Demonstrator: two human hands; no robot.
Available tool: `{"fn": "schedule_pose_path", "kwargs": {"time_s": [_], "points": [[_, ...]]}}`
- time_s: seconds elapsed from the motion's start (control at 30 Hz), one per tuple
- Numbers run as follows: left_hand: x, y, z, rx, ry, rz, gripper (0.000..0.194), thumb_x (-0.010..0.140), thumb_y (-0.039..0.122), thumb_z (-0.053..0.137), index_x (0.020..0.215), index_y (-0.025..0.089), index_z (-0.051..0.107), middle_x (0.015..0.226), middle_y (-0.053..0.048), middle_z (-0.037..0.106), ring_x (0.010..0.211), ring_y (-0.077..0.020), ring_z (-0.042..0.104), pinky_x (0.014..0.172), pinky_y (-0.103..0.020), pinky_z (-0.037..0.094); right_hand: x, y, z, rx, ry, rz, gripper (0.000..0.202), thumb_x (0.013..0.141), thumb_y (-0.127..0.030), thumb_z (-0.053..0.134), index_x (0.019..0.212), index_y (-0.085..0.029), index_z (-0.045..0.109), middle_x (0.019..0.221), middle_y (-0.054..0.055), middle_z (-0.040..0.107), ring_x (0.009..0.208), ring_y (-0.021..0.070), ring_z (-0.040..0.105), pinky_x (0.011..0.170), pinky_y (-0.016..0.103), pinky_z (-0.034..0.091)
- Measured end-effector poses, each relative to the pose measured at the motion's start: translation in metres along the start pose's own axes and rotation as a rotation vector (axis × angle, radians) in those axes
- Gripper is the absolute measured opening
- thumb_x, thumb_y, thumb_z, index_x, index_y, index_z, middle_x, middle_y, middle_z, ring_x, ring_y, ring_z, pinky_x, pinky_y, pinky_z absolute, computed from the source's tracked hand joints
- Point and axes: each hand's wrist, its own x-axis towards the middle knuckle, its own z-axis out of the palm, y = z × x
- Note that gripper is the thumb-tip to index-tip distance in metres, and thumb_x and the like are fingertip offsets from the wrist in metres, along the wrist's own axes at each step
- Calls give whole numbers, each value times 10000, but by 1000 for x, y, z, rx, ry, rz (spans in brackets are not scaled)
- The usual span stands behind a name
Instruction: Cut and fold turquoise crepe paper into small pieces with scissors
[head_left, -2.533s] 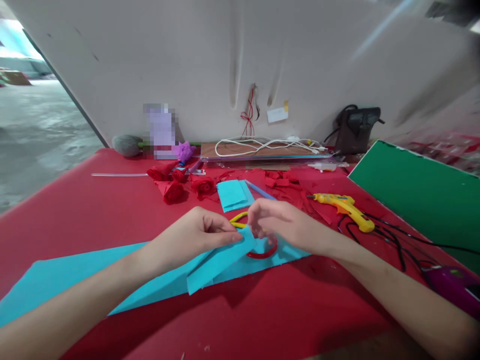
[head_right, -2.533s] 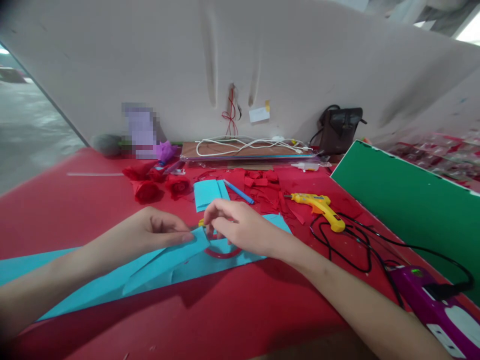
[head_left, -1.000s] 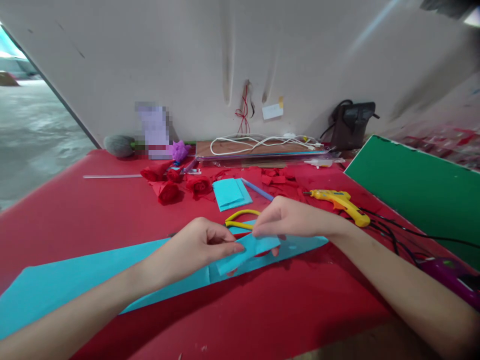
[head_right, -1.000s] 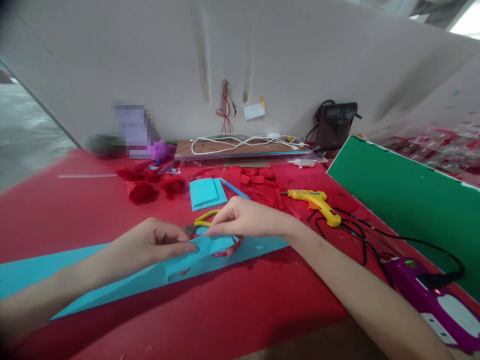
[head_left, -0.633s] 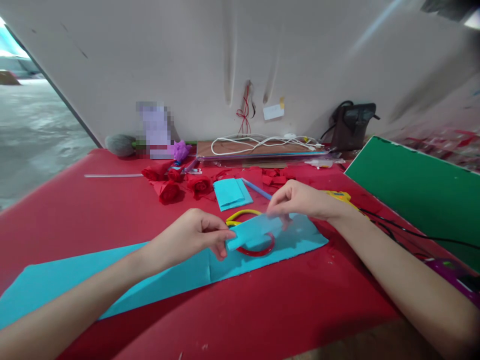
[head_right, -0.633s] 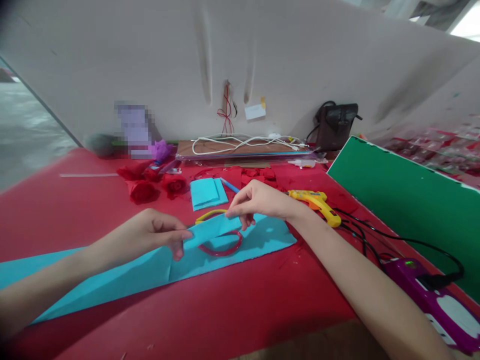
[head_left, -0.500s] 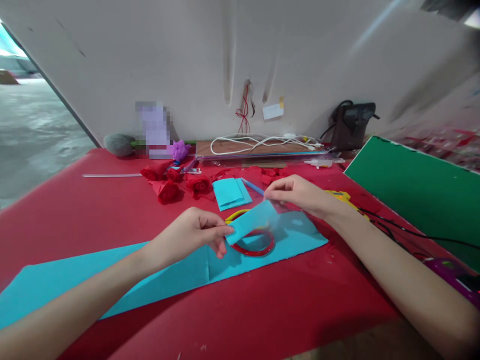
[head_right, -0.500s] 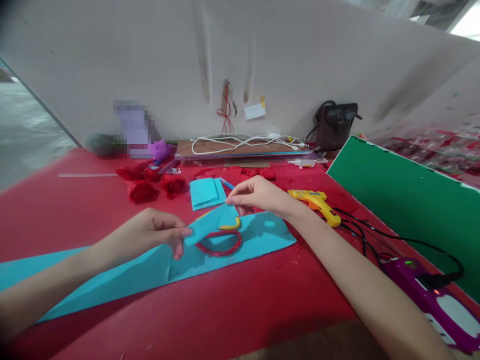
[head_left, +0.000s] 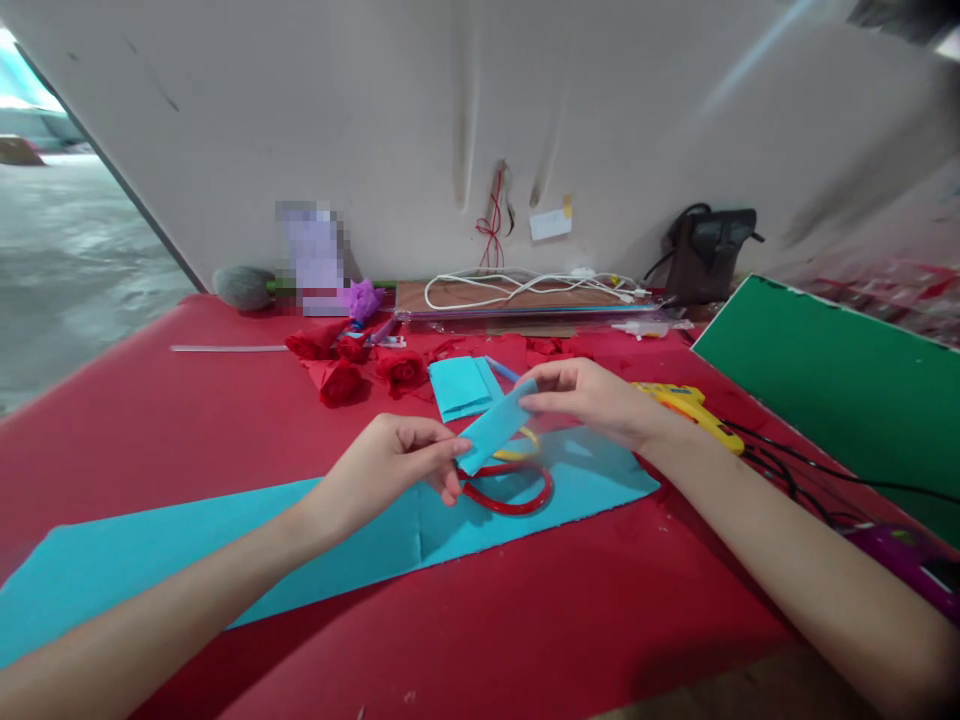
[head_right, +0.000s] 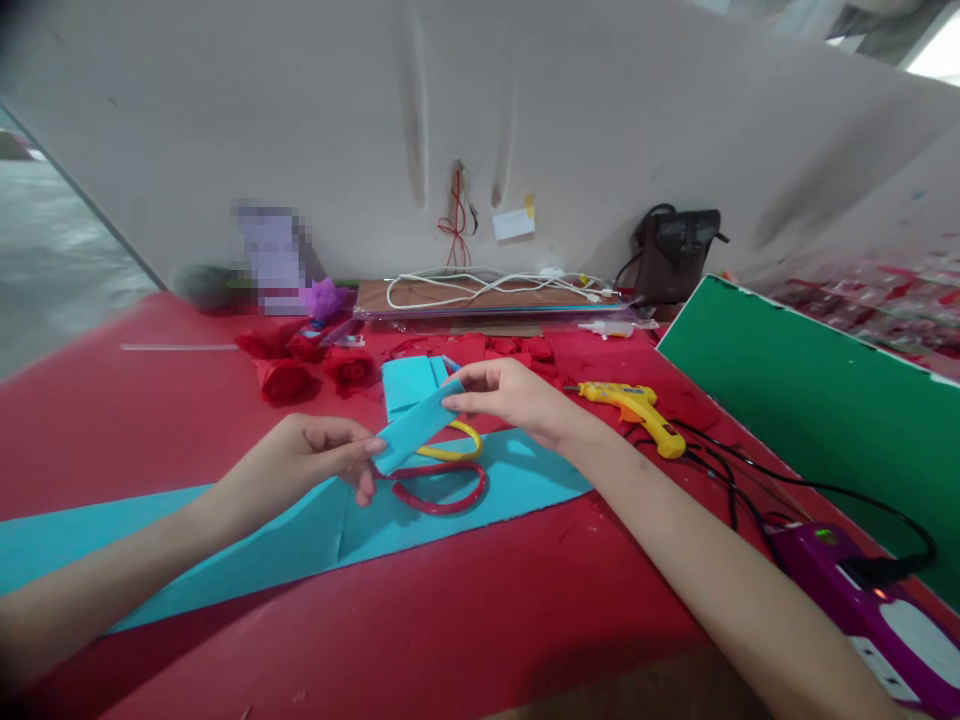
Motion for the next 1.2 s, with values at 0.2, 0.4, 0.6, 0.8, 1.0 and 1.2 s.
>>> {"fn": "schedule_pose_path", "kwargs": {"time_s": [0.2, 0.4, 0.6, 0.8, 1.0, 1.2], "points": [[-2, -11, 9, 317, -31, 84, 423, 783, 452, 493, 488, 149, 501, 392, 39, 490, 364, -47, 381, 396, -165, 302, 59, -12, 3, -211, 85, -107, 170, 703, -173, 525, 851, -130, 598, 785, 27, 613, 620, 69, 501, 610, 206, 409], [-1, -20, 8, 595, -10, 253, 433, 852, 427, 380, 543, 152, 507, 456, 27, 467, 430, -64, 360, 444, -197, 279, 129, -19, 7, -421, -121, -46, 156, 610, -40, 520, 685, -113, 636, 633, -3, 602, 572, 74, 478, 561, 195, 375], [4, -21, -3, 831, 133, 432, 341, 891, 333, 321, 728, 168, 571, 714, -33, 576, 692, -136, 505, 624, -235, 391, 154, -9, 10, -578, -203, -40, 184, 612, -51, 564, 763, -113, 647, 627, -25, 606, 533, 69, 469, 543, 205, 372], [34, -27, -13, 1052, 130, 453, 553, 891, 451, 263, 1301, 93, 357, 1370, -132, 359, 1263, -237, 309, 1040, -372, 257, 161, -2, 7, -684, -220, -78, 129, 707, -135, 594, 832, -110, 611, 697, -19, 599, 594, 81, 515, 586, 231, 422], [63, -37, -19, 1147, -21, 385, 719, 858, 570, 163, 1361, 59, 223, 1434, -142, 162, 1336, -235, 121, 1090, -392, 110, 163, 1, 6, -767, -252, -56, 203, 817, -287, 521, 918, -117, 569, 885, 24, 589, 756, 120, 565, 657, 292, 483], [64, -37, -23, 1098, -128, 350, 676, 865, 561, 146, 1376, 119, 183, 1442, -92, 157, 1339, -209, 115, 1088, -390, 62, 162, 4, 10, -793, -254, -21, 239, 827, -301, 506, 980, -123, 552, 940, 39, 581, 786, 129, 567, 667, 304, 491]]}}
